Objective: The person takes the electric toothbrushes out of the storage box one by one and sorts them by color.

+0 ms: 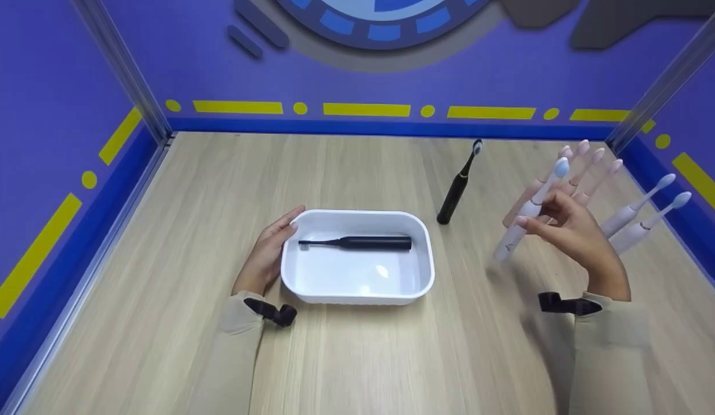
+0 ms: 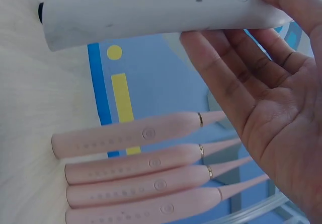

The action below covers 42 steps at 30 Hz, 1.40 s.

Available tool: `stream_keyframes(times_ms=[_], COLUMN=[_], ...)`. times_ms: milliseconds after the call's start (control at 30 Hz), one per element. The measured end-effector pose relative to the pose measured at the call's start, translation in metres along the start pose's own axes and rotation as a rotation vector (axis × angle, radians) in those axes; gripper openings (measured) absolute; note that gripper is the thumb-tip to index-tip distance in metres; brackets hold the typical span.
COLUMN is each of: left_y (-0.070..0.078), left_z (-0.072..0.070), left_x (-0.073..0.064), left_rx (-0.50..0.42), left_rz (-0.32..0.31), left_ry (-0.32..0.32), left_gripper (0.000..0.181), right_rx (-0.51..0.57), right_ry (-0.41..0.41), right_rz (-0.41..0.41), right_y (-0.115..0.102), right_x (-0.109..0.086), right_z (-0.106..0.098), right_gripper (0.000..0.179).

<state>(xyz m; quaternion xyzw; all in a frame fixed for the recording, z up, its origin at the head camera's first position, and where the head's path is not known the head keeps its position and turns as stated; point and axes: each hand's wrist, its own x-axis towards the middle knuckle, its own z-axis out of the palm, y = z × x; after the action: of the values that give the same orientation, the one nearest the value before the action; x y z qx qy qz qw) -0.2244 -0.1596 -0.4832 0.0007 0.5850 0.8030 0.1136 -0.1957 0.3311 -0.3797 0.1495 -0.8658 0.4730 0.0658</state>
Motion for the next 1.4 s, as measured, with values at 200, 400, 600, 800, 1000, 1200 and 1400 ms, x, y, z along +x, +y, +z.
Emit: stream_keyframes(times_ms=[200,400,600,800,1000,1200,1400], left_y=[0.000,0.000,0.000,0.000,-0.001,-0.001,-0.001], left_z=[0.001,0.001,0.001,0.001,0.001,0.001,0.000], left_x=[0.000,0.000,0.000,0.001,0.000,0.000,0.000], left_rx=[0.000,0.015,0.011,0.025,0.017,0.032,0.037], left_rz=[0.002,0.000,0.000,-0.011,-0.020,-0.031,-0.024], left_ry=[0.003,0.005,0.016,0.005,0.019,0.034,0.033], left_gripper=[0.047,0.047,0.046,0.047,0.045,0.045,0.045], right_rx=[-0.011,-0.096,-0.150,-0.154,-0.205,-0.253,-0.245], right_ry=[0.007,0.043,0.072,0.081,0.095,0.132,0.144], right_rz=[0.050,0.116,0.168,0.237,0.246,0.265,0.285], right_y=[0.005,0.011,0.018,0.020,0.025,0.030,0.036], right_x=[-0.009,-0.016,-0.021,-0.029,-0.037,-0.044,-0.050], right_z=[-0.012,-0.022,-0.030,-0.040,-0.050,-0.054,-0.058], right_gripper=[0.034,0.030,0.033,0.032,0.031,0.034,0.033])
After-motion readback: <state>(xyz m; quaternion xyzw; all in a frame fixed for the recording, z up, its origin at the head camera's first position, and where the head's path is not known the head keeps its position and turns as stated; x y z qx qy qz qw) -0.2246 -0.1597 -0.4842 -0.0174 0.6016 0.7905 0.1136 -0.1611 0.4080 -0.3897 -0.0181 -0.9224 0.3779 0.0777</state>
